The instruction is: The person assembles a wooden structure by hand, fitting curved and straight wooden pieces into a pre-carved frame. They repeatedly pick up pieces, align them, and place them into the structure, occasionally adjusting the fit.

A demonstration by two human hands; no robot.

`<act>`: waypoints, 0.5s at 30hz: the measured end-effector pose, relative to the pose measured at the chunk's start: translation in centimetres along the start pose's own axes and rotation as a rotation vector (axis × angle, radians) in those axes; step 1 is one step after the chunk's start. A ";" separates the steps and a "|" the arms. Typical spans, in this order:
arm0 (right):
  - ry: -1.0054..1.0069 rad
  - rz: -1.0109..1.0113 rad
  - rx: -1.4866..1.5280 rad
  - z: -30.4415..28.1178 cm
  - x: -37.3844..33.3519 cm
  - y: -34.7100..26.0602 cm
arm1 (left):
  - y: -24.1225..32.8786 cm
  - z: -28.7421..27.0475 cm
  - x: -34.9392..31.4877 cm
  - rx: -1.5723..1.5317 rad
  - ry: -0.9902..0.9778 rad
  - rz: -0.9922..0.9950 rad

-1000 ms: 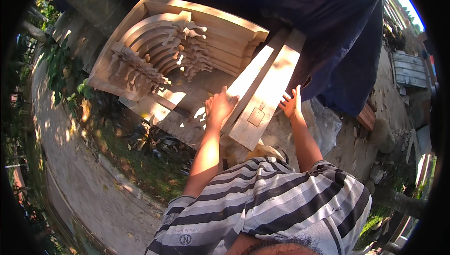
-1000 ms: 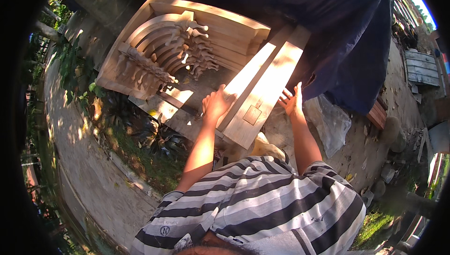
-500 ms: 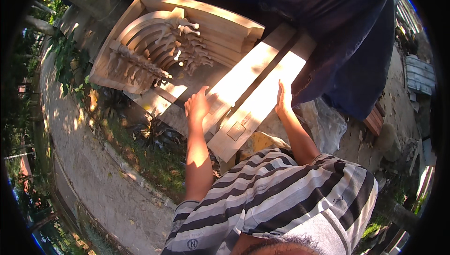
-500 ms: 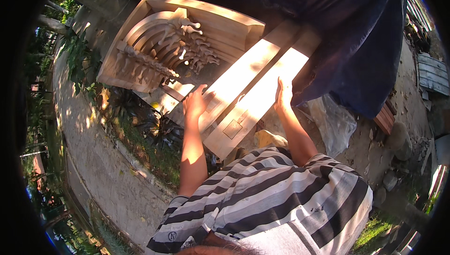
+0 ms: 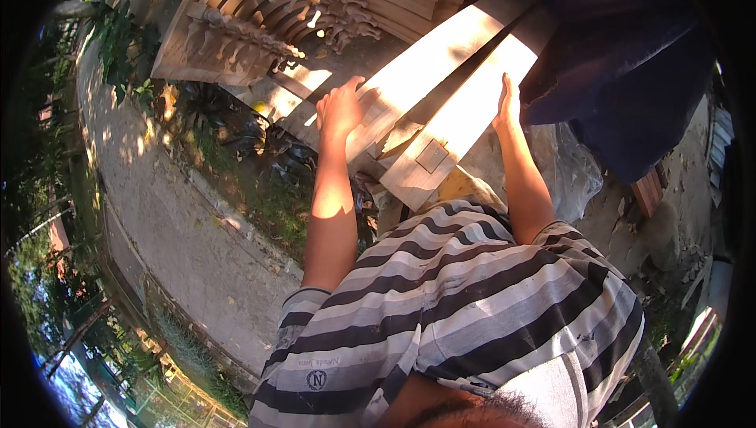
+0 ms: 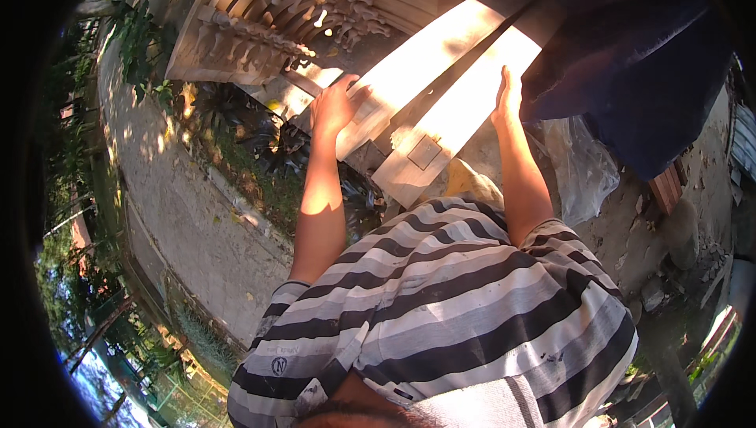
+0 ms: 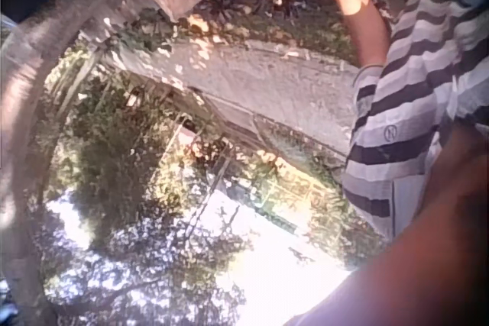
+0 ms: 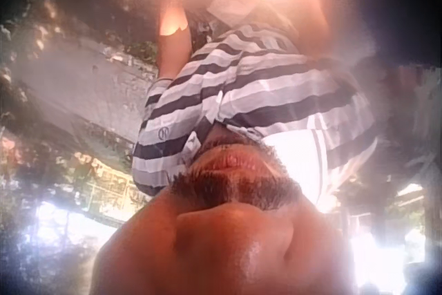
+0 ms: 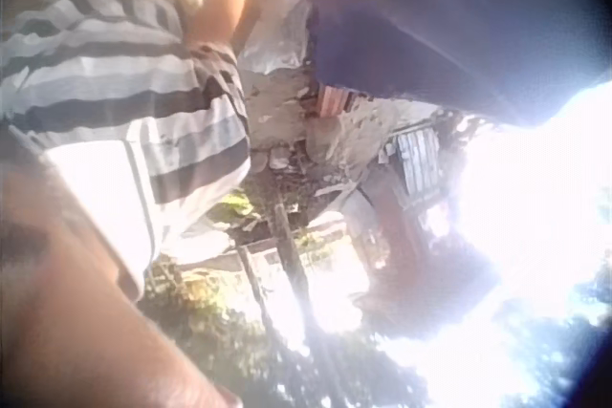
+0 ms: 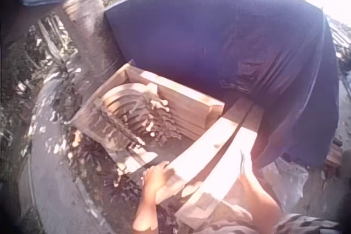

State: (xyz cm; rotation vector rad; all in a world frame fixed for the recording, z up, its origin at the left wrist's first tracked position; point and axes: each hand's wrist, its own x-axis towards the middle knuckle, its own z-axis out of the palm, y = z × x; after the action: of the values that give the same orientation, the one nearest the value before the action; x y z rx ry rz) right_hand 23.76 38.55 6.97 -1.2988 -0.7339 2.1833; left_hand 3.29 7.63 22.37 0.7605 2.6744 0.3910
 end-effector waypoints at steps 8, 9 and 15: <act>0.107 -0.042 -0.228 -4.0 3.2 0.2 | 0.1 0.5 -0.1 -0.014 -0.005 0.002; 0.108 -0.025 -0.234 -3.9 2.9 0.2 | -0.2 0.8 -0.2 -0.011 0.006 0.006; 0.021 0.063 -0.260 -2.5 -1.8 -1.4 | -0.2 1.1 -1.2 0.022 0.026 0.005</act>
State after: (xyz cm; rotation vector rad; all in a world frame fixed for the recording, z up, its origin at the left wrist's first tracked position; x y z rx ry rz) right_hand 26.97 38.89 7.98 -1.4877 -1.0074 2.1742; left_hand 4.61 7.02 21.58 0.7744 2.7056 0.3761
